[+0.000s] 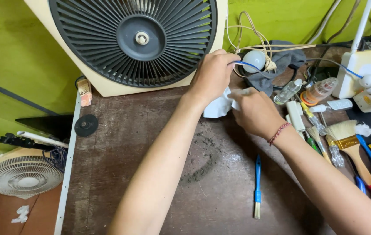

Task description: The person cleans a wooden workbench with a tissue, then picks up a box fan to inspect its back and front. They plug the fan into a power strip and test it by turning the speed dial, causing the blades to spin.

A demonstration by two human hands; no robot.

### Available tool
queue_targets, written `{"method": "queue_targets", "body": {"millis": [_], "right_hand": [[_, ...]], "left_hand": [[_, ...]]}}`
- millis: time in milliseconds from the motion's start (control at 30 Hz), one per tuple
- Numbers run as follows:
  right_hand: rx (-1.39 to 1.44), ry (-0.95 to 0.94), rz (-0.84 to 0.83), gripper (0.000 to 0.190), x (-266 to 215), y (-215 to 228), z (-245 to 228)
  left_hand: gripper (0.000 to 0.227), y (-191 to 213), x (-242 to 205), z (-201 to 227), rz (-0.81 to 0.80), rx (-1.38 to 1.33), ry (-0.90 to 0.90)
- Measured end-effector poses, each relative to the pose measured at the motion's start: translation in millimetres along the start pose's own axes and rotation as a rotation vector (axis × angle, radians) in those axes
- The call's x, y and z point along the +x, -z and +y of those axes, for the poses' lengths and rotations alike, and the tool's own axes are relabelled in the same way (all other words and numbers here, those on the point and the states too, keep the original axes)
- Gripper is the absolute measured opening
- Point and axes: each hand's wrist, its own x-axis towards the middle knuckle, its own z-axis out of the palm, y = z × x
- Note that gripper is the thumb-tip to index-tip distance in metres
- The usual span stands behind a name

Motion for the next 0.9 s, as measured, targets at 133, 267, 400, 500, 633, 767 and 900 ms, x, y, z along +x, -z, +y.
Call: {"method": "queue_targets", "body": {"millis": [133,267,400,500,633,767,900], "right_hand": [[0.199,-0.309,0.000,0.049,14.6,-12.1,20.8],[0.072,-0.389,-0.110,0.051,33.0,-36.3,26.8],[-0.135,-0.208,0.059,0.025,23.3,-71.6,21.3],[-0.089,-0.136,0.118,0.025,-1.4,-73.0,0.4],[0.099,-0.061,0.018,0.027,-26.8,-50.8,-55.9],[0.450,-0.175,-0.018,0.024,-24.7,-59.4,-79.0],[0.367,-0.169,0.120,0.017,-19.0,-36.8,-59.4]], "left_hand": [[0.023,5.9,-5.5,11.4,-0.008,0.009,0.016],[0.024,3.7,-1.0,10.1,-0.046,0.046,0.051],[0.025,15.4,-13.9,23.7,-0.067,0.024,0.069],[0.026,12.4,-29.6,28.8,-0.119,0.007,0.063],[0.032,8.7,-50.1,33.8,-0.200,-0.057,-0.001],[0.036,41.2,-79.9,62.3,-0.221,-0.136,-0.055],[0.039,76.1,-132.4,42.5,-0.092,-0.198,-0.081]]}}
